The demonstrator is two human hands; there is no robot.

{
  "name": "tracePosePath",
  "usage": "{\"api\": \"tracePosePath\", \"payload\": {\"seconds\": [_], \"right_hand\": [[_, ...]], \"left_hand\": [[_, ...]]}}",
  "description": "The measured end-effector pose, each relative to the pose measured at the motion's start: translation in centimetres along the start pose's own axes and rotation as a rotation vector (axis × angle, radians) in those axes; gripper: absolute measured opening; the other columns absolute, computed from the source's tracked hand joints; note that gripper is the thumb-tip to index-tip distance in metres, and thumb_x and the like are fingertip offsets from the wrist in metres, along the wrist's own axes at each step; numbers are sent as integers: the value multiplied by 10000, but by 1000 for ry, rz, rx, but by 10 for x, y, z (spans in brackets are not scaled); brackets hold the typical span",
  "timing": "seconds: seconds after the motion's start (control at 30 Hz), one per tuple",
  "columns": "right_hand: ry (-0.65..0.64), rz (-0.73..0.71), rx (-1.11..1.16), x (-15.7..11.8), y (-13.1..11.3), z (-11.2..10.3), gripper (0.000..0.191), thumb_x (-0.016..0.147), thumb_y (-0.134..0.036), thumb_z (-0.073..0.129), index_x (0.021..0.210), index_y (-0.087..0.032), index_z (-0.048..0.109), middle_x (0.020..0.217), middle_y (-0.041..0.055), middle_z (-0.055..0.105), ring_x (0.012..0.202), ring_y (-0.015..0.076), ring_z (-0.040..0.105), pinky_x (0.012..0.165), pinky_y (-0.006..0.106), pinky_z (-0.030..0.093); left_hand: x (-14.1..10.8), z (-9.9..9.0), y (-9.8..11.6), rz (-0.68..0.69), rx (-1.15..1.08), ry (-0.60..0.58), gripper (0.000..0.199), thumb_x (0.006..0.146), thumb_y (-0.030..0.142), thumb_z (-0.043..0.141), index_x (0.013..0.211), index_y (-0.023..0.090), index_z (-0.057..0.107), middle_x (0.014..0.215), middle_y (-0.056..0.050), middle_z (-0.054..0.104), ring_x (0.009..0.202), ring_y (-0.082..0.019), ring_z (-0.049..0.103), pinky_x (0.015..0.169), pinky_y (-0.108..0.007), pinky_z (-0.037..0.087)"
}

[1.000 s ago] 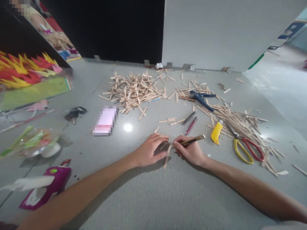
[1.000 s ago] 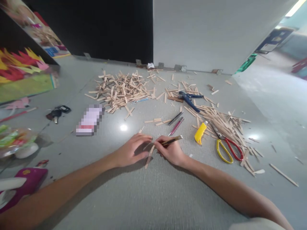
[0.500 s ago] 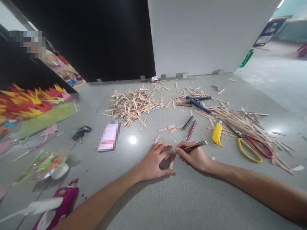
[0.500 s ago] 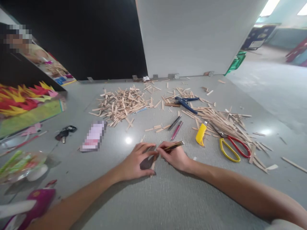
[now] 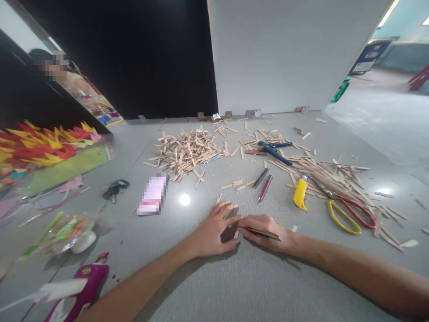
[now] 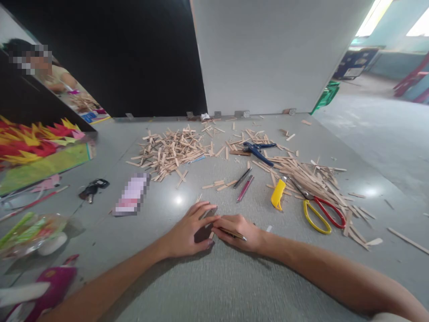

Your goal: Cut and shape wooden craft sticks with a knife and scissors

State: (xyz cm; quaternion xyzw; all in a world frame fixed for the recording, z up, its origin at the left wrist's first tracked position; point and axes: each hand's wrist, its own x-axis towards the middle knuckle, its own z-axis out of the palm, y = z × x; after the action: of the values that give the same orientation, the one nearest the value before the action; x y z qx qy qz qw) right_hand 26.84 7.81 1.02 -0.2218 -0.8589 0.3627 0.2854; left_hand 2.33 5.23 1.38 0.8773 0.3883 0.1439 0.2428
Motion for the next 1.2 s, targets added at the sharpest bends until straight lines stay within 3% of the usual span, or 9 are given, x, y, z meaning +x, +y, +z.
{"api": "tracePosePath", "payload": {"seconds": [0.1,0.27,0.37,0.5,0.63,0.77,1.2], "right_hand": [[51,51,50,3,-1,-2,373,1093,-464,571,871,-199,710,724,39,701,601,132,594,581,252,468],[30,425,357,11,-3,-5,425,992,-578,690,785,-211,629,578,-25,617,496,113,551,483,235,429],[20,531,493,13,-2,-5,498,938,-672,714,778,-214,600,572,-26,625,465,110,563,443,227,440],[-4,510,446,15,-1,-6,552,971,-714,645,739,-217,586,531,-22,615,416,102,535,396,220,397],[-41,400,291,17,-2,-8,534,1040,-639,588,712,-218,577,520,-23,606,423,96,537,420,222,384],[-50,329,197,17,-2,-10,518,1081,-570,536,692,-228,544,509,-31,591,422,95,534,448,232,395],[-49,392,176,16,-4,-9,503,1080,-534,540,679,-231,553,508,-29,585,417,96,511,442,241,378]], "left_hand": [[1,-1,-1,-28,-5,-24,665,911,485,815,1506,249,637,1644,-168,494,1592,-457,336,1282,-716,319],[3,4,-6,-40,-37,1,737,875,626,846,1500,289,648,1657,-152,491,1610,-454,323,1278,-712,342],[4,6,-8,-30,-40,21,707,867,609,862,1474,298,674,1643,-144,505,1606,-456,330,1284,-697,344],[6,7,-8,-26,-45,42,685,854,607,875,1452,326,693,1633,-112,518,1597,-446,344,1289,-673,355],[8,7,-6,-37,-50,63,671,856,680,842,1392,290,733,1604,-123,545,1582,-442,368,1281,-668,376],[8,9,-4,-40,-56,83,594,863,643,855,1333,292,760,1586,-112,564,1572,-438,382,1278,-670,382],[8,12,-3,-23,-72,106,562,885,608,850,1340,291,757,1588,-111,562,1577,-435,377,1288,-675,366]]}}
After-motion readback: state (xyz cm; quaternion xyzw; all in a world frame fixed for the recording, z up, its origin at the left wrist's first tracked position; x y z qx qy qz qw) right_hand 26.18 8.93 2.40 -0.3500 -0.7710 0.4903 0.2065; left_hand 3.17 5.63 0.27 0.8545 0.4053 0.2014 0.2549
